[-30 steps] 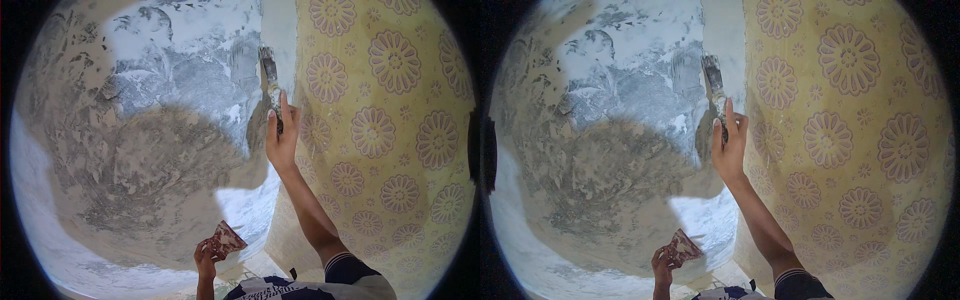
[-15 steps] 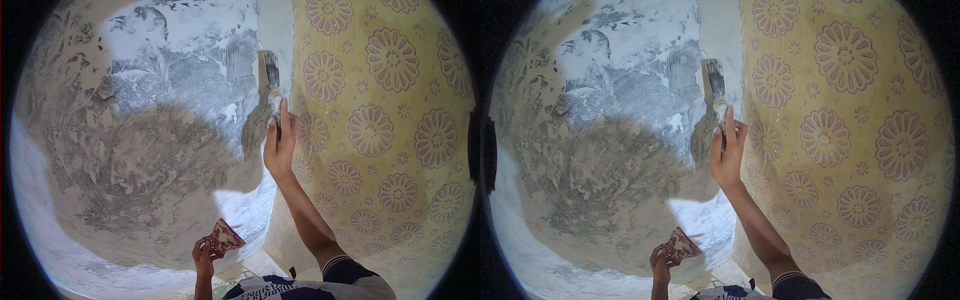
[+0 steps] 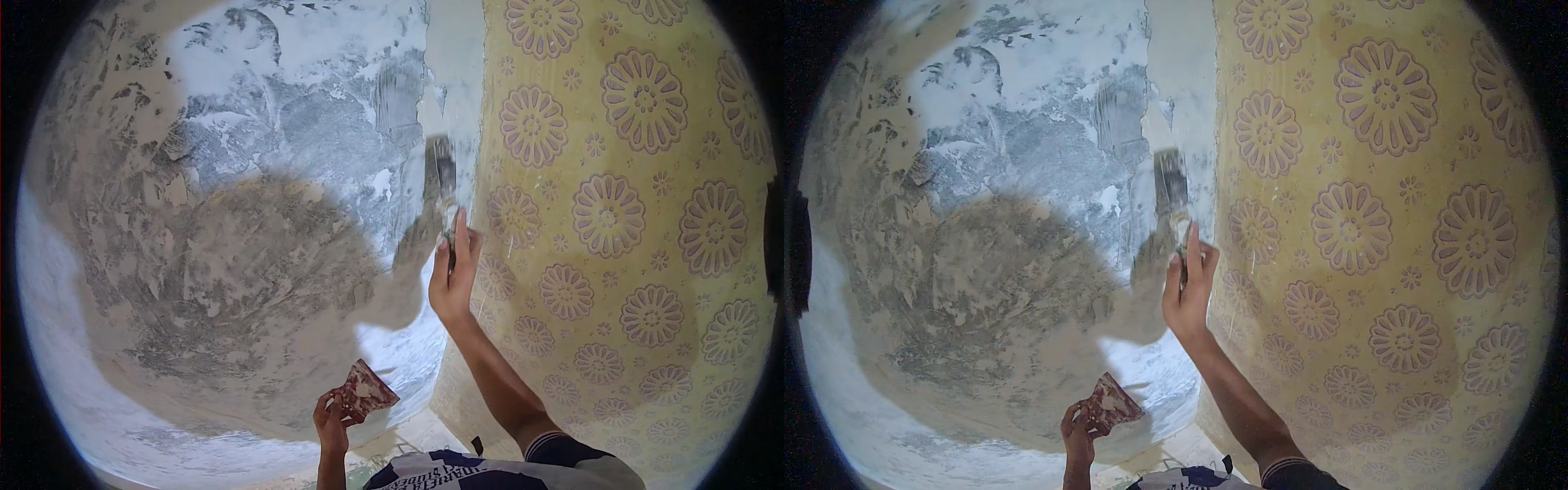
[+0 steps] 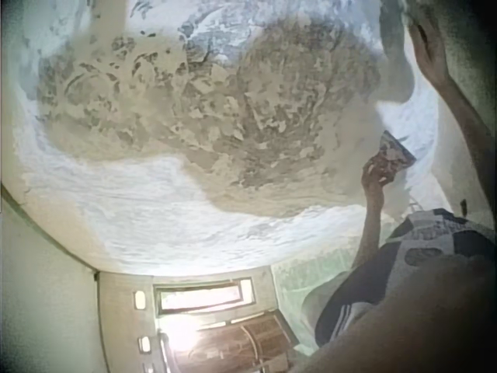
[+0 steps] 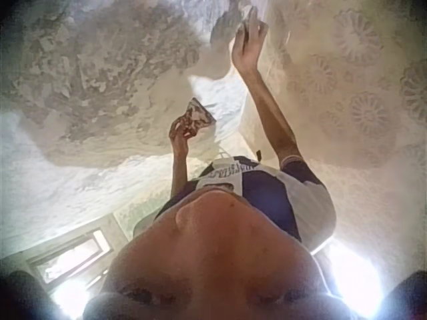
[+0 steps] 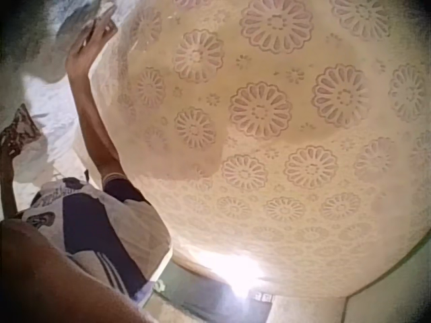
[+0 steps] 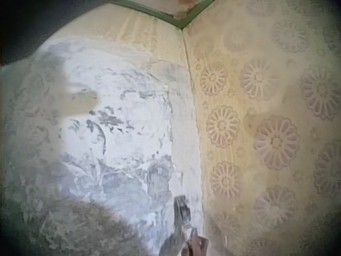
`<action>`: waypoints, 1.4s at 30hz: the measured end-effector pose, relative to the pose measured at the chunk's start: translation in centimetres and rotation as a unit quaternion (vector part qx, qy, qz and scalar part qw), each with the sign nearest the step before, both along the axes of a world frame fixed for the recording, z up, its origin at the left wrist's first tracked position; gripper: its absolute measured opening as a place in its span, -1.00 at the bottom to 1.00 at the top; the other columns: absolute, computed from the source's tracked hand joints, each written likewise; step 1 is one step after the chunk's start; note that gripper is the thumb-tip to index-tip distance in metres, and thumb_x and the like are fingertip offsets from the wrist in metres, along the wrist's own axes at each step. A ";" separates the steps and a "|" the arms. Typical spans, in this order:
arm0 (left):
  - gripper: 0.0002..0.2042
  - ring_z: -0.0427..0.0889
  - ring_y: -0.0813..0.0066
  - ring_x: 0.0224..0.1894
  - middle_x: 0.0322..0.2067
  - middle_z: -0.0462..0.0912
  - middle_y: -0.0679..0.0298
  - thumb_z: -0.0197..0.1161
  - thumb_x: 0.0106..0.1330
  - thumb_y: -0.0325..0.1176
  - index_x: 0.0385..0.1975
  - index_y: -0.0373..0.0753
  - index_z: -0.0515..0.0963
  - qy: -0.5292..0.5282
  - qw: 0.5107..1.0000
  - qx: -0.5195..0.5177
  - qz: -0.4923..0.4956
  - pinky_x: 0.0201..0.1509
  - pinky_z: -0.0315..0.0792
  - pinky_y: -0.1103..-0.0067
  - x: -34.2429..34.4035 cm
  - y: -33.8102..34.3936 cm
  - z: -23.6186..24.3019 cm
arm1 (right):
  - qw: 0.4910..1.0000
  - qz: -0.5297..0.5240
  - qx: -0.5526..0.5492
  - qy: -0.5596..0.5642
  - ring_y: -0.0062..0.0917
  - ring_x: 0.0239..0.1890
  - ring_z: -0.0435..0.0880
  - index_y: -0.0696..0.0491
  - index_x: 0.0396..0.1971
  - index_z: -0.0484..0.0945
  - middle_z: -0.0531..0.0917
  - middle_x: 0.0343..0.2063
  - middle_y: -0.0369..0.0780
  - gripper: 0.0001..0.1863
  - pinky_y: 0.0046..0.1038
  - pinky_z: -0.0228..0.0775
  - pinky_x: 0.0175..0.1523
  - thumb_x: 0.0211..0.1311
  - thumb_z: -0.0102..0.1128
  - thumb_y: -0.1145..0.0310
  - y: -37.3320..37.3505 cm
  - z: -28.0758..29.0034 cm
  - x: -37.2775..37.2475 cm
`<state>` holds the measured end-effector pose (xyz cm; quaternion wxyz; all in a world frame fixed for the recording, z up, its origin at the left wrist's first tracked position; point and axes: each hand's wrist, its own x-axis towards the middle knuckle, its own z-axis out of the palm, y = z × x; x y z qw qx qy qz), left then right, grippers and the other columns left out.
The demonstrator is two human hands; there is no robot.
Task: The person applies and smooths plaster onto a wall surface using a putty knife.
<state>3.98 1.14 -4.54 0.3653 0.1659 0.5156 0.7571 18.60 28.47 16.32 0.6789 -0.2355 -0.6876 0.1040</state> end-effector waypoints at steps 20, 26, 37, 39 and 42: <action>-0.74 0.71 0.44 -0.49 -0.38 0.71 0.17 0.20 0.46 -0.29 0.02 -0.30 0.47 -0.002 1.000 -0.011 0.000 -0.51 0.67 0.46 -0.2 -0.4 0.4 | 1.000 -0.001 0.002 0.008 -0.20 -0.06 0.40 0.22 0.44 0.17 0.36 -0.07 0.05 -0.41 -0.29 0.29 0.10 0.44 -0.04 0.46 -0.7 3.2 0.1; -0.74 0.71 0.44 -0.51 -0.39 0.70 0.18 0.19 0.47 -0.28 0.01 -0.30 0.47 -0.004 1.000 -0.001 -0.012 -0.50 0.67 0.47 0.3 -0.1 0.5 | 1.000 0.005 0.019 0.001 -0.22 -0.10 0.41 0.20 0.44 0.17 0.37 -0.07 0.03 -0.41 -0.29 0.30 0.09 0.45 -0.03 0.46 1.4 4.8 -0.1; -0.76 0.71 0.44 -0.49 -0.38 0.70 0.20 0.19 0.47 -0.30 0.00 -0.28 0.47 -0.011 1.000 0.005 0.002 -0.51 0.67 0.47 -0.1 -0.7 -0.5 | 1.000 -0.008 0.019 0.021 -0.21 -0.07 0.40 0.22 0.43 0.17 0.36 -0.06 0.04 -0.42 -0.30 0.30 0.07 0.46 -0.04 0.45 0.7 1.8 -0.2; -0.76 0.71 0.45 -0.48 -0.38 0.70 0.20 0.19 0.47 -0.31 0.01 -0.27 0.47 -0.018 1.000 -0.018 0.014 -0.51 0.67 0.47 0.0 -0.3 -0.3 | 0.999 -0.008 0.029 0.023 -0.22 -0.08 0.40 0.21 0.44 0.17 0.36 -0.07 0.03 -0.42 -0.30 0.30 0.07 0.46 -0.04 0.45 1.6 4.9 -0.1; -0.76 0.70 0.45 -0.49 -0.38 0.70 0.20 0.20 0.46 -0.31 0.00 -0.28 0.47 -0.017 1.000 -0.010 0.001 -0.52 0.67 0.47 0.4 -0.1 -0.2 | 0.999 -0.009 0.045 0.027 -0.23 -0.09 0.39 0.19 0.45 0.16 0.34 -0.07 0.02 -0.42 -0.30 0.30 0.06 0.47 -0.05 0.45 2.6 7.4 -0.4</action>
